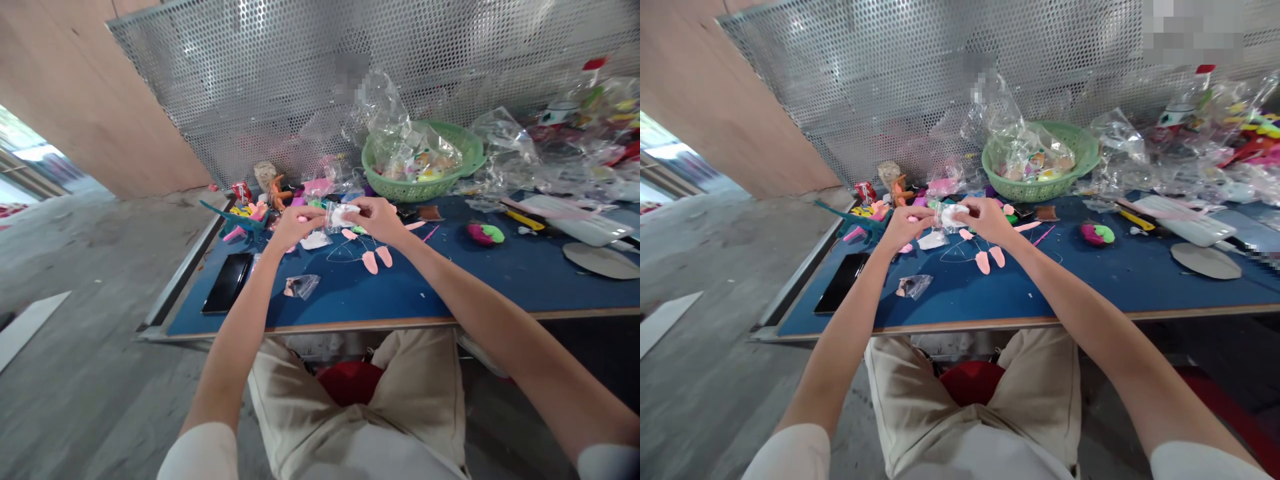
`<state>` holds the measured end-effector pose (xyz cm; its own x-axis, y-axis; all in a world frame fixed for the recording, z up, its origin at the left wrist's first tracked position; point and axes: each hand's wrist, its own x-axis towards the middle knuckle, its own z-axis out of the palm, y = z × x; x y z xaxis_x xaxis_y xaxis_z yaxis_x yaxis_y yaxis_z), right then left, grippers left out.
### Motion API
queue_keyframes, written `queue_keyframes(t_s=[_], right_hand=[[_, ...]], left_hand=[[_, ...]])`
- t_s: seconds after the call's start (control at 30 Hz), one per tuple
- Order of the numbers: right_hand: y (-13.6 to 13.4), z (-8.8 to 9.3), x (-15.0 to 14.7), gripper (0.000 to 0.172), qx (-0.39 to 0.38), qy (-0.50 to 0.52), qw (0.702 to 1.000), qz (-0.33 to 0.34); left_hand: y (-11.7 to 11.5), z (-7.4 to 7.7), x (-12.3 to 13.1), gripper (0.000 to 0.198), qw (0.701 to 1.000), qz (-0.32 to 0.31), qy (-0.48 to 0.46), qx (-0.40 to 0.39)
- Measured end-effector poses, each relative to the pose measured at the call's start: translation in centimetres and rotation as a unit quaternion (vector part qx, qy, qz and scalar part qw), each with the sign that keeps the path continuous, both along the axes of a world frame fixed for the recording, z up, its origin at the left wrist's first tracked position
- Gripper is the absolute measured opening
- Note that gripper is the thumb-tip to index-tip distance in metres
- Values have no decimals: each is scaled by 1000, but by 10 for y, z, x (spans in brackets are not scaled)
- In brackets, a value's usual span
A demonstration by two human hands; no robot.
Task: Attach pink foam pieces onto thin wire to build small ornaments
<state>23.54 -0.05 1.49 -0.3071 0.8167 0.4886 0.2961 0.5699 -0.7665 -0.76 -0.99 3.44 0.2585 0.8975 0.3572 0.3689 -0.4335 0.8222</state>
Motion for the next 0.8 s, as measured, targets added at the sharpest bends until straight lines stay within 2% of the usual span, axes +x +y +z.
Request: queue_keyframes(t_s=[0.27,0.43,0.57,0.7,0.8], right_hand=[[-6,2,-3,29,38,-20,999,-15],[-6,0,-4,27,69,-15,996,46],[-8,-3,-6,29,77,-29,995,62],[-11,0,-6,31,86,-50,991,85],[-12,2,-5,30,83,-44,995,41]], left_hand=[[2,-6,2,28,999,19,27,3],[-3,-8,10,34,999,20,42,6],[-4,-7,11,34,998,1,62,24],[-2,-4,8,33,994,21,69,82],[-1,-4,7,32,988,63,62,126]])
